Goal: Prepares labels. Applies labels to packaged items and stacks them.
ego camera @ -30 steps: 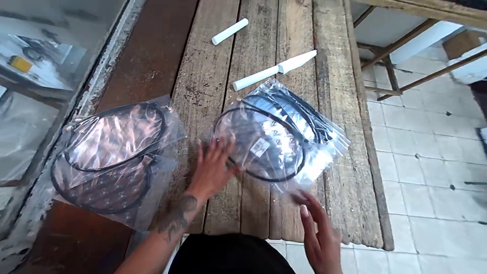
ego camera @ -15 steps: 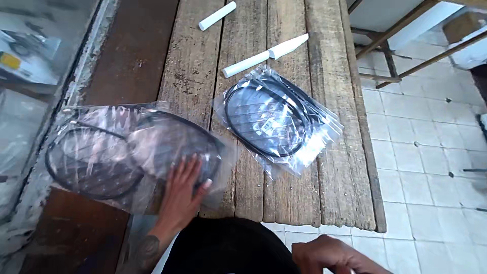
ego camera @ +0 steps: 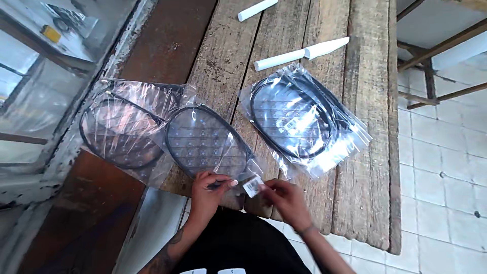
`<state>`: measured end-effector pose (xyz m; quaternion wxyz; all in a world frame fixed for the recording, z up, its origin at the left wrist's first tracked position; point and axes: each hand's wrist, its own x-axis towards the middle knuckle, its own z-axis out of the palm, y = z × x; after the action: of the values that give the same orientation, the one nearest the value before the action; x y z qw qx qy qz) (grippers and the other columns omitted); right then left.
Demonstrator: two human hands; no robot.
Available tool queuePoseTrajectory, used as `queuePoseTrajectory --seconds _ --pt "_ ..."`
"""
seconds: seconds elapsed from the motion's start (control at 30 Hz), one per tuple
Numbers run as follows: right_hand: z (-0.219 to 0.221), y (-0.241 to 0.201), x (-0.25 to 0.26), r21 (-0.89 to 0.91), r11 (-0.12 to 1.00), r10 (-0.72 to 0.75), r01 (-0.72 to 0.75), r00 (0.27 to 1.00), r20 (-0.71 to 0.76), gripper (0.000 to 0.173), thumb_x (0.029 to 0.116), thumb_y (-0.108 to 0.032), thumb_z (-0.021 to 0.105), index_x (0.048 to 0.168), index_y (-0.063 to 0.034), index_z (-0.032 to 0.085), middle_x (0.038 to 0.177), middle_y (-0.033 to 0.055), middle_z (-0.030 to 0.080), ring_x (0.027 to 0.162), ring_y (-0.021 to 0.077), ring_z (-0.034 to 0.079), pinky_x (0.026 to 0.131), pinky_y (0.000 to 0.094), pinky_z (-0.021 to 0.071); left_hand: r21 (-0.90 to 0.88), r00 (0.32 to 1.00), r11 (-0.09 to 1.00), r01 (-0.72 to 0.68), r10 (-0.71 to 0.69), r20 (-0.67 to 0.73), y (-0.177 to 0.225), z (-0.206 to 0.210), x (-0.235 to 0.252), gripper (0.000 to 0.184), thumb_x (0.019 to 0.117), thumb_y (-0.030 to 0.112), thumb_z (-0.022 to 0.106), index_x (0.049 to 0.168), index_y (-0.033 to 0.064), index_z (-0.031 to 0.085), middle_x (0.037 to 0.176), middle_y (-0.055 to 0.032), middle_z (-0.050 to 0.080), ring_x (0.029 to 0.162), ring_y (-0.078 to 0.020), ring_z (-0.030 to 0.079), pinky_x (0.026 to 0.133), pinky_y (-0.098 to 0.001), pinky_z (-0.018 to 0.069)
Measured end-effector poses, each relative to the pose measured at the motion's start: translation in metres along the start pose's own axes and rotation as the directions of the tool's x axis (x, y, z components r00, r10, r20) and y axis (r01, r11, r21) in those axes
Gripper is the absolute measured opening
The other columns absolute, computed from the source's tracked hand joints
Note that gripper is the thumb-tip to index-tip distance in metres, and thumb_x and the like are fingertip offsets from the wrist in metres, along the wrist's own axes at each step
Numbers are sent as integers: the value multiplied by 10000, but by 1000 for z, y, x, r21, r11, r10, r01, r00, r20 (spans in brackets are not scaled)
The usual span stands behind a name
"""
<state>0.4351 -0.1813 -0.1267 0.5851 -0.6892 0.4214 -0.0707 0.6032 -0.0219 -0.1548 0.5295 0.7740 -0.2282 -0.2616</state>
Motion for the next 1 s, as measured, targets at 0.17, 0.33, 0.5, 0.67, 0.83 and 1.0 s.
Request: queuePoseTrajectory --seconds 0.17,0.33,0.5,0.67,0.83,1.0 --pt "60 9 24 -56 992 -122 114 979 -163 178 984 -148 638 1011 18 696 706 62 709 577 166 700 562 375 621 -325 961 924 204 -125 247 1 -9 -3 83 783 145 855 841 112 806 845 44 709 845 -51 661 794 -230 569" --pt "79 -13 21 -533 812 -181 238 971 158 360 923 -148 685 1232 36 663 943 243 725 865 431 720 777 616 564 -374 946 912 168 -43 321 4 -5 -8 97 764 138 865 840 113 811 838 67 692 851 -15 649 792 -188 555" --pt "100 -29 48 -608 794 38 -9 999 36 455 1040 -369 568 1317 -9 563 825 221 710 778 432 715 710 595 558 -345 920 927 149 -2 391 2 -1 -5 119 764 201 883 836 133 817 806 97 677 859 6 618 818 -174 514" --pt "102 -16 58 -542 839 54 -53 998 -13 436 1026 -390 594 1260 -25 635 879 211 725 805 421 714 734 609 550 -350 922 930 117 29 386 0 2 -7 130 800 244 868 860 139 820 822 84 678 872 -21 621 841 -208 512" --pt "102 -30 55 -642 762 139 -89 990 27 465 1034 -414 574 1271 -13 577 875 200 717 843 406 718 755 594 561 353 920 851 -390 341 194 -23 -45 15 507 900 551 688 1271 206 719 1373 22 634 1331 -161 540 1125 -440 438" --pt "88 -21 36 -683 724 -53 97 995 85 696 982 -390 654 1492 7 398 872 176 733 800 378 732 737 551 582 761 900 481 -435 260 350 -59 -68 31 892 935 799 347 1619 226 342 1713 -42 203 1586 -283 141 1230 -682 76"
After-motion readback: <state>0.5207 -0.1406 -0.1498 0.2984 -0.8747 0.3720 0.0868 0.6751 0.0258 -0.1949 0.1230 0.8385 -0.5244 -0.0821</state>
